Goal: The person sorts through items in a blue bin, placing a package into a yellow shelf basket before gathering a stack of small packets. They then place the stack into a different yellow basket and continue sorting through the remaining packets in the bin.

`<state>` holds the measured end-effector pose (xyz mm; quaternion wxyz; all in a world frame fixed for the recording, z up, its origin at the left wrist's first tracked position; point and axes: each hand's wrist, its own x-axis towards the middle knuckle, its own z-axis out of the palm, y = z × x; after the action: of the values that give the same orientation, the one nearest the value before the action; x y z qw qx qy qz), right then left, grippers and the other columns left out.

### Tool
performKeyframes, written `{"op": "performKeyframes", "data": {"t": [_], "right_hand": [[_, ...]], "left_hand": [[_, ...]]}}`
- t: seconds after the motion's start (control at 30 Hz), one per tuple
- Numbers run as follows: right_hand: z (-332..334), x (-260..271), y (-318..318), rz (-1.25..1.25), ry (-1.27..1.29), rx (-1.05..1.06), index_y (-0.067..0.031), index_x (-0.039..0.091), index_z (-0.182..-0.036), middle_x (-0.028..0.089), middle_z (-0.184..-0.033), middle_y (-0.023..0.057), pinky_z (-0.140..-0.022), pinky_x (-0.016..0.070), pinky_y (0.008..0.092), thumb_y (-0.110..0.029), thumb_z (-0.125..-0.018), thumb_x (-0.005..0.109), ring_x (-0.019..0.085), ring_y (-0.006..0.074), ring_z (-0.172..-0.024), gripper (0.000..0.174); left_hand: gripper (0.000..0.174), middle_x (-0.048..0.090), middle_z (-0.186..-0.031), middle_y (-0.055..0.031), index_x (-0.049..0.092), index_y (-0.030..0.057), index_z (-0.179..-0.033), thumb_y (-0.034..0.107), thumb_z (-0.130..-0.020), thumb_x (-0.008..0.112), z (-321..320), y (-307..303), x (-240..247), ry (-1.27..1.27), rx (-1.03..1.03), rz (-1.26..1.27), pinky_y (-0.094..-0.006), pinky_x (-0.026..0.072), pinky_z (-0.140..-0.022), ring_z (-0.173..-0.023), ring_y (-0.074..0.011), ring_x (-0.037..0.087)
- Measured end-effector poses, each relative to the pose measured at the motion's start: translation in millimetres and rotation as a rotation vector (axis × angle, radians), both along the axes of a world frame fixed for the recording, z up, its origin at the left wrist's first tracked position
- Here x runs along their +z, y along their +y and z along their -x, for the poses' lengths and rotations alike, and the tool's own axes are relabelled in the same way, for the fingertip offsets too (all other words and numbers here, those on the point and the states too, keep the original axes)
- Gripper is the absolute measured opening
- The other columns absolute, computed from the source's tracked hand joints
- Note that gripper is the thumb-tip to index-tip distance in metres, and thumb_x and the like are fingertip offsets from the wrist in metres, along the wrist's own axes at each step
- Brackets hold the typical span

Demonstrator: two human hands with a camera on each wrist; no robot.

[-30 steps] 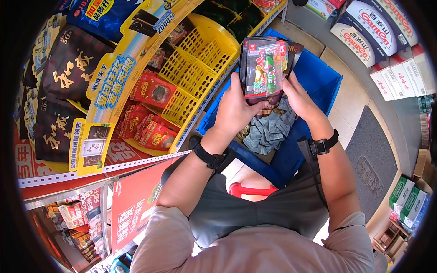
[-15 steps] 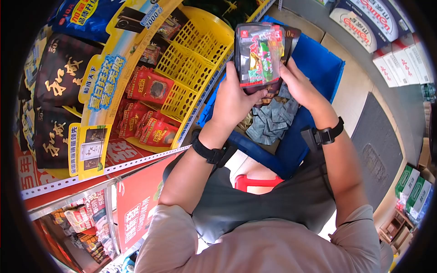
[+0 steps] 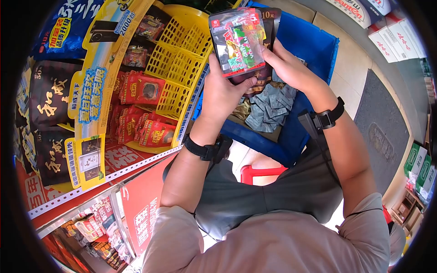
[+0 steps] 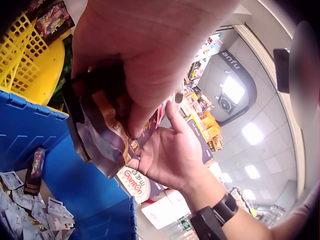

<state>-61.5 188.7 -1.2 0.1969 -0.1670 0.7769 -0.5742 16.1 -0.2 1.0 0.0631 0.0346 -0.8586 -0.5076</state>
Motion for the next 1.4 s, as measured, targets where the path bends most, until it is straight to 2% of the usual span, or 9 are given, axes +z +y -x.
{"op": "performKeyframes", "data": {"t": [0.37, 0.47, 0.77, 0.87, 1.07, 1.1, 1.2, 1.33, 1.4], "right_hand": [[4, -20, 9, -0.049, 0.037, -0.038, 0.0042, 0.041, -0.149, 0.064, -0.137, 0.0227, -0.108, 0.0451, 0.0383, -0.055, -0.105, 0.052, 0.061, 0.0294, -0.129, 0.075], [11, -33, 14, -0.089, -0.022, 0.008, -0.0027, 0.041, -0.153, 0.058, -0.146, 0.0134, -0.112, 0.0402, 0.0343, -0.047, -0.11, 0.047, 0.053, 0.0195, -0.133, 0.062], [14, -42, 18, -0.223, 0.048, 0.04, 0.0009, 0.047, -0.147, 0.065, -0.135, 0.0129, -0.105, 0.046, 0.0339, -0.047, -0.111, 0.047, 0.06, 0.0186, -0.123, 0.06], [12, -42, 19, -0.195, 0.063, 0.036, 0.0021, 0.049, -0.143, 0.068, -0.13, 0.0162, -0.1, 0.0493, 0.0346, -0.05, -0.11, 0.047, 0.065, 0.0216, -0.117, 0.062], [8, -34, 23, -0.316, 0.045, 0.008, 0.0045, 0.052, -0.14, 0.071, -0.12, 0.0229, -0.093, 0.0532, 0.0367, -0.06, -0.106, 0.047, 0.071, 0.0318, -0.107, 0.073], [6, -32, 23, -0.343, 0.082, 0.002, 0.0076, 0.055, -0.134, 0.071, -0.115, 0.026, -0.091, 0.054, 0.0378, -0.067, -0.103, 0.045, 0.071, 0.0343, -0.104, 0.081], [2, -26, 22, -0.382, 0.118, -0.02, 0.01, 0.057, -0.127, 0.071, -0.108, 0.0292, -0.089, 0.0547, 0.0393, -0.073, -0.101, 0.043, 0.072, 0.0363, -0.101, 0.088], [-6, -24, 26, -0.318, 0.206, 0.004, 0.0214, 0.059, -0.115, 0.068, -0.109, 0.0384, -0.094, 0.0538, 0.0462, -0.077, -0.099, 0.038, 0.07, 0.046, -0.104, 0.102], [-7, -23, 28, -0.3, 0.169, 0.039, 0.0212, 0.059, -0.118, 0.066, -0.113, 0.0393, -0.098, 0.0524, 0.0461, -0.075, -0.1, 0.038, 0.068, 0.0459, -0.111, 0.1]], "left_hand": [[0.08, 0.073, -0.115, -0.021, 0.041, -0.0016, -0.129, 0.011, -0.072, 0.095, 1, 4, -17, 0.081, -0.057, -0.105, -0.038, 0.0583, -0.09, -0.107, -0.0294, 0.074], [0.081, 0.072, -0.116, -0.0208, 0.04, -0.0019, -0.131, 0.012, -0.072, 0.095, 1, 4, -24, 0.107, -0.092, -0.145, -0.0382, 0.0579, -0.092, -0.108, -0.0287, 0.073], [0.083, 0.069, -0.122, -0.0201, 0.04, -0.005, -0.132, 0.016, -0.075, 0.096, -10, 7, -26, 0.005, -0.108, -0.262, -0.0364, 0.0563, -0.096, -0.112, -0.0232, 0.069], [0.084, 0.066, -0.125, -0.0184, 0.039, -0.005, -0.134, 0.018, -0.076, 0.095, -13, 10, -20, -0.019, -0.115, -0.301, -0.036, 0.0555, -0.098, -0.114, -0.0217, 0.067], [0.078, 0.063, -0.128, -0.0161, 0.038, -0.004, -0.137, 0.013, -0.082, 0.091, -16, 14, -22, -0.135, -0.142, -0.478, -0.036, 0.0555, -0.098, -0.115, -0.021, 0.065], [0.074, 0.063, -0.129, -0.0161, 0.04, -0.0034, -0.138, 0.008, -0.083, 0.089, -16, 15, -20, -0.164, -0.142, -0.514, -0.0356, 0.0557, -0.099, -0.115, -0.0206, 0.065], [0.072, 0.063, -0.129, -0.0163, 0.041, -0.0021, -0.138, 0.004, -0.083, 0.087, -16, 16, -21, -0.177, -0.124, -0.546, -0.0353, 0.0559, -0.099, -0.114, -0.0209, 0.066], [0.065, 0.064, -0.13, -0.0141, 0.047, -0.0009, -0.136, 0.0, -0.083, 0.085, -18, 14, -28, -0.193, -0.103, -0.565, -0.0346, 0.0563, -0.097, -0.113, -0.0205, 0.067], [0.065, 0.066, -0.129, -0.0111, 0.048, 0.0007, -0.138, 0.0, -0.084, 0.084, -20, 12, -32, -0.218, -0.091, -0.578, -0.0343, 0.0546, -0.099, -0.113, -0.0196, 0.067]]}}
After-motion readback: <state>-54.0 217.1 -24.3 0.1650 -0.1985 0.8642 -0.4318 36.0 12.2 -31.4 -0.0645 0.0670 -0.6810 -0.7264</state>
